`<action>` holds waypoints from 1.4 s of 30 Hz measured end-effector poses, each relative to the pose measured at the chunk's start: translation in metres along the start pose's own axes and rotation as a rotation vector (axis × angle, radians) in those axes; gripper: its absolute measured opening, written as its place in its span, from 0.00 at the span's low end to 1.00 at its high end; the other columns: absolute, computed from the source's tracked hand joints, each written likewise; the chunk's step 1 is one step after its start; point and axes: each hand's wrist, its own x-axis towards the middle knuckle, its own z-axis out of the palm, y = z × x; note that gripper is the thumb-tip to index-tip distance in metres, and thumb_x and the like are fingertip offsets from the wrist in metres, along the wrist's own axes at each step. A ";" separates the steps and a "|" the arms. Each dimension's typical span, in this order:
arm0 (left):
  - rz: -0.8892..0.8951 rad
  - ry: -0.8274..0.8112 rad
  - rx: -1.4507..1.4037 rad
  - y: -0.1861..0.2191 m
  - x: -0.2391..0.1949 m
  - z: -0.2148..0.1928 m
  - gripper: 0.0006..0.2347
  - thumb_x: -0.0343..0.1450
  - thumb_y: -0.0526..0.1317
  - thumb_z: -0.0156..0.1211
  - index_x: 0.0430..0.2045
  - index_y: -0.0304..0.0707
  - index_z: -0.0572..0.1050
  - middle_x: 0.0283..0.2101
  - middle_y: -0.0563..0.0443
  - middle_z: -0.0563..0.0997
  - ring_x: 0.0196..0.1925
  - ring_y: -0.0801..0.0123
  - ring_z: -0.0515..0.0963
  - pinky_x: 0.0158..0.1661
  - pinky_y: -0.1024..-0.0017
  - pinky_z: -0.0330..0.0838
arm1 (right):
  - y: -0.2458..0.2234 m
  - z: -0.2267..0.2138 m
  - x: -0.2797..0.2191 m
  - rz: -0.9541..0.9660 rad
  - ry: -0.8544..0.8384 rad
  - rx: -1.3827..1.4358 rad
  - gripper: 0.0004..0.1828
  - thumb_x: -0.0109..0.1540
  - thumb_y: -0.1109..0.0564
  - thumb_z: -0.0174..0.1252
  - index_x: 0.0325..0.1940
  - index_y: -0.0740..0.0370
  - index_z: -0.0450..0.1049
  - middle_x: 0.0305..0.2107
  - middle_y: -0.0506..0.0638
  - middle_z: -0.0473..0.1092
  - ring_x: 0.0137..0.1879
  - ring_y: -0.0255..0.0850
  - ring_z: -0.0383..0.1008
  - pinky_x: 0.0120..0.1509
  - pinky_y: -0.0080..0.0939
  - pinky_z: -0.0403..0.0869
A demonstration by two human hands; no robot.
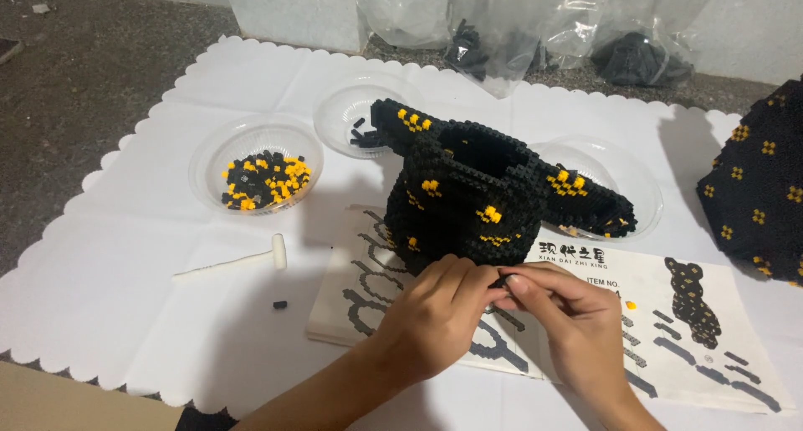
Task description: The person assembles a black and yellow micro bead figure by hand, following a printed pattern. They insert individual beads into the structure and use a small white plastic hammer to tap them into place. The partially completed figure is rotated and adjusted throughout the process.
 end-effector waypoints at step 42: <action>-0.101 0.361 0.002 -0.043 0.000 -0.026 0.15 0.66 0.40 0.62 0.44 0.37 0.71 0.44 0.49 0.72 0.50 0.59 0.72 0.53 0.63 0.66 | 0.015 -0.021 0.033 0.099 0.049 0.079 0.08 0.59 0.65 0.54 0.39 0.73 0.74 0.30 0.65 0.73 0.37 0.48 0.75 0.43 0.44 0.76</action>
